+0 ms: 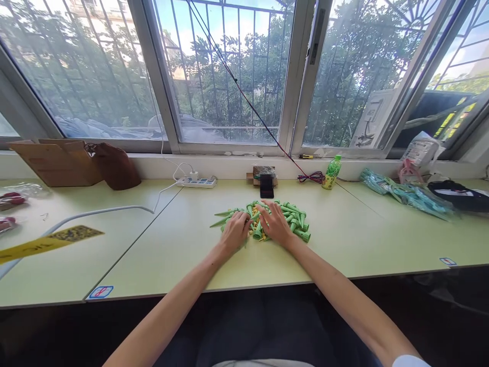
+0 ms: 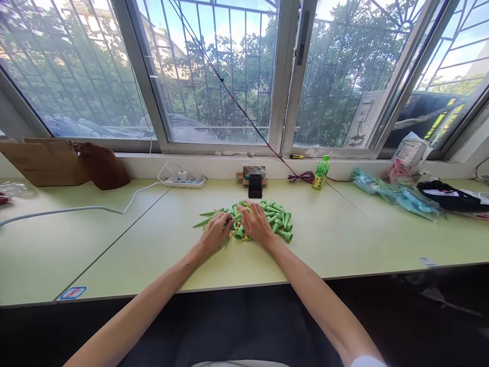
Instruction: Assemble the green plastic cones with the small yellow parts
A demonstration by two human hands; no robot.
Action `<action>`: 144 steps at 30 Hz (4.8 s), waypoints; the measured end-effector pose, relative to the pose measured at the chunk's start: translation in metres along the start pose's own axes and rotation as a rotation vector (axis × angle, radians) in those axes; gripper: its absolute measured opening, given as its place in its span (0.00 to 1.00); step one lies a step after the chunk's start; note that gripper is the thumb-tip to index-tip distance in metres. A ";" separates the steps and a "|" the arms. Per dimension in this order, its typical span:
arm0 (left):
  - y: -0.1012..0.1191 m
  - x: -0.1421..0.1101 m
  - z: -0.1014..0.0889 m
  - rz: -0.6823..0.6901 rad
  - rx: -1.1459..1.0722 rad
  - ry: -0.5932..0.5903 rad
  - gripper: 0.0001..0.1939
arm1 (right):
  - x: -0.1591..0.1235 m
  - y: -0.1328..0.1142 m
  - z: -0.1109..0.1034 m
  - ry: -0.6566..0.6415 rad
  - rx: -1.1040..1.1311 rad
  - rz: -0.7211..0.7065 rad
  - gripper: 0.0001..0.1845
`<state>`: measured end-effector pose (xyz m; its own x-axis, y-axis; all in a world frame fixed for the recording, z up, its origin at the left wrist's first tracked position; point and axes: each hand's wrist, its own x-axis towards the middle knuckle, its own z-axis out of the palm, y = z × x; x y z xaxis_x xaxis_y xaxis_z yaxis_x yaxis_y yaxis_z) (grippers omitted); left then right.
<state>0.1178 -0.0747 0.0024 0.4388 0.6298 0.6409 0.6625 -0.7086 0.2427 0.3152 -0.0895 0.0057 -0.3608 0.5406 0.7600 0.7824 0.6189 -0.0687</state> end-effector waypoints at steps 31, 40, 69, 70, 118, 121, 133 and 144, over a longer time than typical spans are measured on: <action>0.030 0.006 0.011 -0.204 -0.495 0.204 0.11 | -0.016 0.002 0.008 0.218 0.177 0.081 0.14; 0.024 0.011 0.005 -0.333 -0.867 0.148 0.16 | -0.016 -0.005 0.011 0.218 0.242 0.084 0.08; 0.020 0.009 0.006 -0.217 -0.355 0.212 0.14 | -0.012 -0.009 0.003 -0.109 -0.092 0.216 0.11; 0.021 0.009 0.006 -0.214 -0.348 0.210 0.14 | -0.012 -0.009 0.004 -0.112 -0.102 0.215 0.12; 0.022 0.007 0.007 -0.188 -0.343 0.135 0.13 | -0.013 -0.012 0.009 -0.093 -0.114 0.154 0.11; 0.024 0.007 0.006 -0.213 -0.416 0.161 0.12 | -0.014 -0.012 0.011 -0.046 -0.109 0.139 0.11; 0.026 0.016 0.001 -0.584 -1.382 0.005 0.23 | -0.015 -0.014 0.006 0.266 0.226 0.133 0.08; 0.025 0.016 0.005 -0.639 -1.435 -0.132 0.24 | -0.014 -0.012 0.008 0.315 0.322 0.164 0.08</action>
<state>0.1443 -0.0805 0.0153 0.4218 0.8988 0.1193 -0.3189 0.0239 0.9475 0.3065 -0.1001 -0.0095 -0.0349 0.4776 0.8779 0.6008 0.7120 -0.3634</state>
